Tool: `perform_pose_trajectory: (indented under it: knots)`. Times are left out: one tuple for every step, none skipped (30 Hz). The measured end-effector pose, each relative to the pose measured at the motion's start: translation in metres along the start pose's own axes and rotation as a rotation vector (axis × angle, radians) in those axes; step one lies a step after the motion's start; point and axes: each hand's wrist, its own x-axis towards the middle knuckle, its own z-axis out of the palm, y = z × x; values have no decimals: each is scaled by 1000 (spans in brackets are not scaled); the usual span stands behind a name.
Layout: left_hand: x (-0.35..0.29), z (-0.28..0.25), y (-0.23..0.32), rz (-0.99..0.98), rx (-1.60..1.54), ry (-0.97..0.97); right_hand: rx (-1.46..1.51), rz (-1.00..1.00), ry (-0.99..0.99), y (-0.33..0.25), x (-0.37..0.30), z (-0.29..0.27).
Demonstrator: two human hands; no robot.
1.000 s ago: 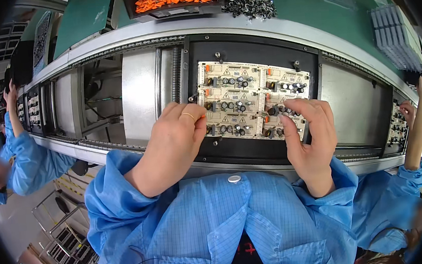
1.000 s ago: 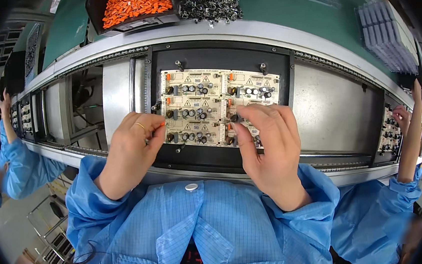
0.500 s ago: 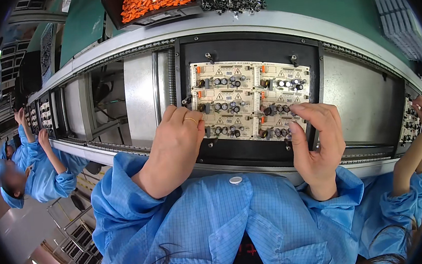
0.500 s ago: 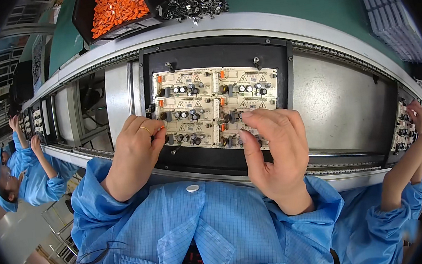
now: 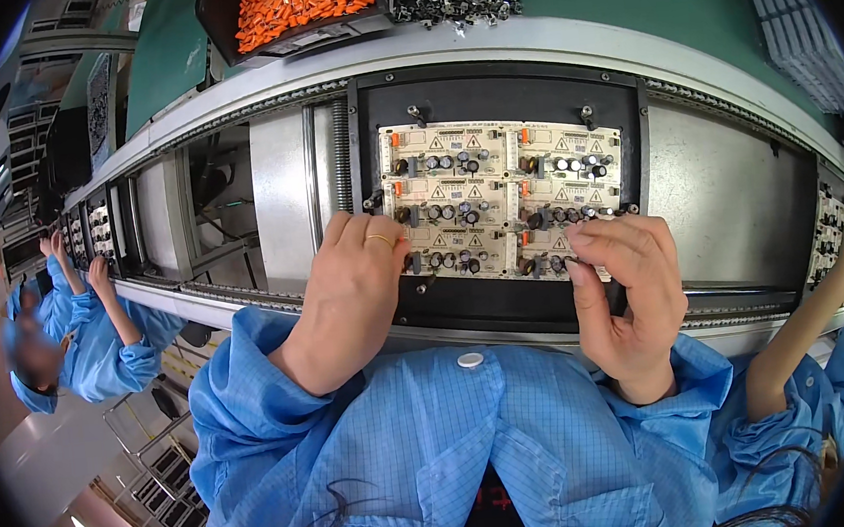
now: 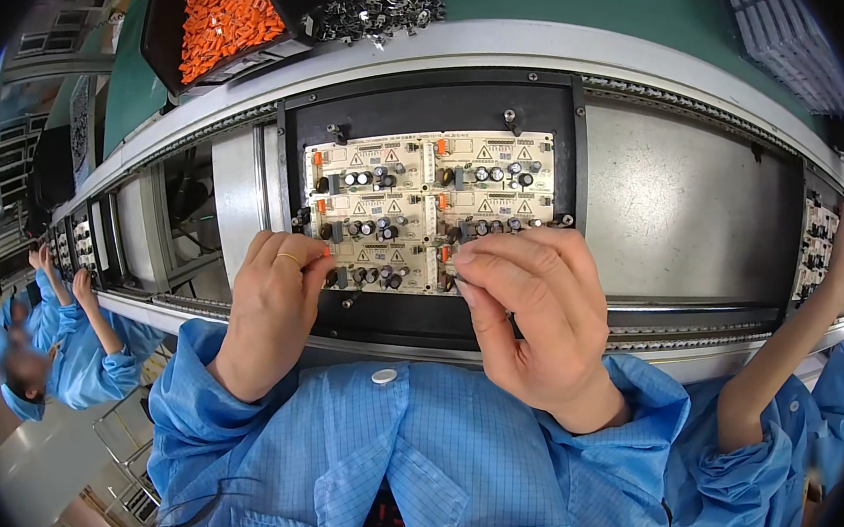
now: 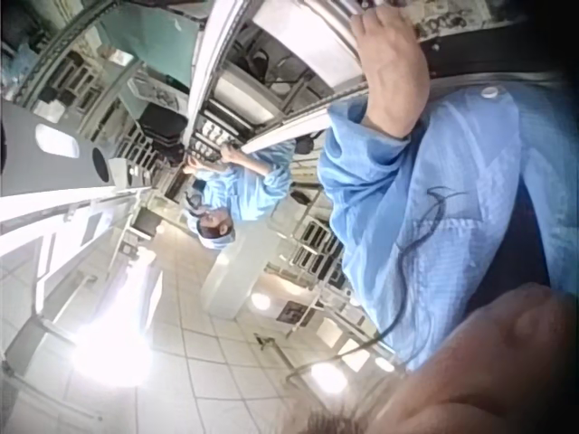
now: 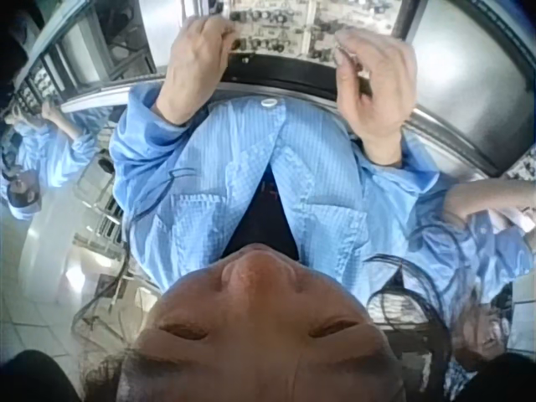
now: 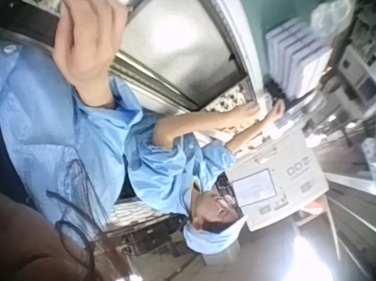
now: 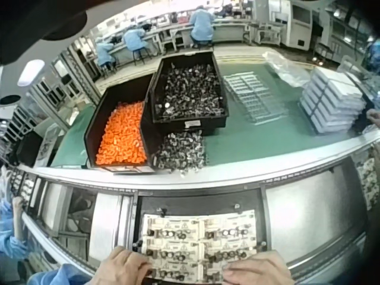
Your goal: Insert electronic components into a printed circuit board on an assembly line.
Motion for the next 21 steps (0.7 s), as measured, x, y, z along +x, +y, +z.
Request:
perform_pose_trajectory:
  knots:
    - [0, 2, 1, -8, -40, 16, -1, -7, 1, 2, -1, -2]
    - [0, 3, 2, -10, -41, 18, 0, -10, -1, 4, -3, -4]
    - [-1, 2, 1, -75, -26, 80, 9, -14, 7, 6, -4, -6]
    - [-1, 1, -1, -141, -11, 142, 20, -18, 14, 7, -5, -7]
    - [-3, -6, -6, -205, 6, 205, 32, -24, 24, 5, -3, -6]
    - [-4, -8, -18, -192, 59, 198, 33, -27, 25, 3, -2, -5]
    - [-4, -5, -23, -195, 61, 201, 76, -10, -2, -1, -3, -5]
    - [-4, -6, -32, -212, -3, 180, 123, -1, -27, -8, 1, 0]
    - [-4, -7, -39, -229, -68, 161, 171, 6, -53, -15, 4, 2]
    - [-9, -9, -48, -260, -128, 157, 244, 37, -131, -24, 8, 5]
    - [-11, -7, -35, -287, -180, 156, 274, -22, -133, -28, 2, -8]
    - [-9, -2, -17, -312, -234, 158, 349, 20, -259, -31, -6, -23]
    - [-2, 14, 1, -298, -243, 107, 413, 53, -411, -25, -12, -34]
    - [4, 26, 21, -294, -245, 63, 444, -25, -444, -22, -16, -42]
    - [10, 33, 39, -222, -314, 29, 401, -6, -509, -28, -23, -52]
    - [15, 40, 57, -145, -381, -2, 352, 10, -572, -34, -29, -60]
    - [19, 43, 72, -102, -407, -53, 333, 5, -611, -42, -35, -67]
    - [22, 47, 83, -55, -437, -107, 308, 5, -651, -50, -41, -68]
    - [24, 54, 90, -5, -489, -132, 290, 2, -654, -59, -45, -66]
    - [23, 57, 96, 44, -535, -155, 275, -4, -657, -69, -49, -63]
    - [19, 56, 101, 62, -613, -168, 269, -52, -669, -78, -54, -60]
